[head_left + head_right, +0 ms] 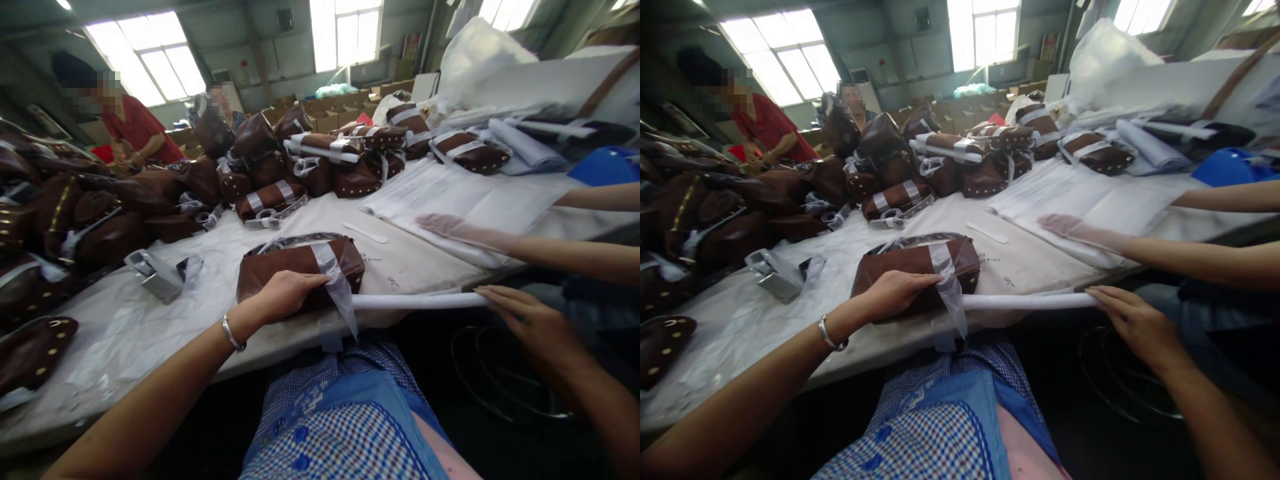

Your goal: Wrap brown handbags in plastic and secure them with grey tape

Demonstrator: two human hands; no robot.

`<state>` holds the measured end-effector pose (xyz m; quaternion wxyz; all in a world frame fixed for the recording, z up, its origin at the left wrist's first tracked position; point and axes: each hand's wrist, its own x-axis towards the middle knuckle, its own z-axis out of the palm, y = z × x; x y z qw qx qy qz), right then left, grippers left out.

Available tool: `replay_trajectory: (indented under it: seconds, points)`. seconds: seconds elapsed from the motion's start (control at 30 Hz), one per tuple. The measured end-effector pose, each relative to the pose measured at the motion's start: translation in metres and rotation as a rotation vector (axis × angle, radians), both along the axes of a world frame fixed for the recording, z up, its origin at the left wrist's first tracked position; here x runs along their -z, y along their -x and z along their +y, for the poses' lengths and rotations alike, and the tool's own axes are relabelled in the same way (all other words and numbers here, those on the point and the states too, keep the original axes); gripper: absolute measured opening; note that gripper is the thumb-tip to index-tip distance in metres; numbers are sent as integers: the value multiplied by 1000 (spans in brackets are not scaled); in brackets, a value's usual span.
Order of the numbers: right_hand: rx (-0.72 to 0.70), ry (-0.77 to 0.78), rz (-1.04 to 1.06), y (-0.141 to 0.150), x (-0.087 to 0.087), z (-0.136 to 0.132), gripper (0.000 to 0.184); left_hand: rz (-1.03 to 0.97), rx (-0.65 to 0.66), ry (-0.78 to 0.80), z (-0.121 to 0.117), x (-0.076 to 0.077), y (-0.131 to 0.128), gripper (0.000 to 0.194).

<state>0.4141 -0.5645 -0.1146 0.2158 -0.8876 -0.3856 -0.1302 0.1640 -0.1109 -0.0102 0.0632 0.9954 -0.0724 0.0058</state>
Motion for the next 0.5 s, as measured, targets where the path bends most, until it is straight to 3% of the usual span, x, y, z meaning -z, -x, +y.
replay_trajectory:
  seconds: [0.27, 0.5]
  points:
    - [-233, 24, -100, 5, 2, 79, 39, -24, 0, 16, -3, -4, 2, 60]
    - [-414, -63, -115, 54, -8, 169, 45, -39, -6, 28, -3, -6, 0, 55]
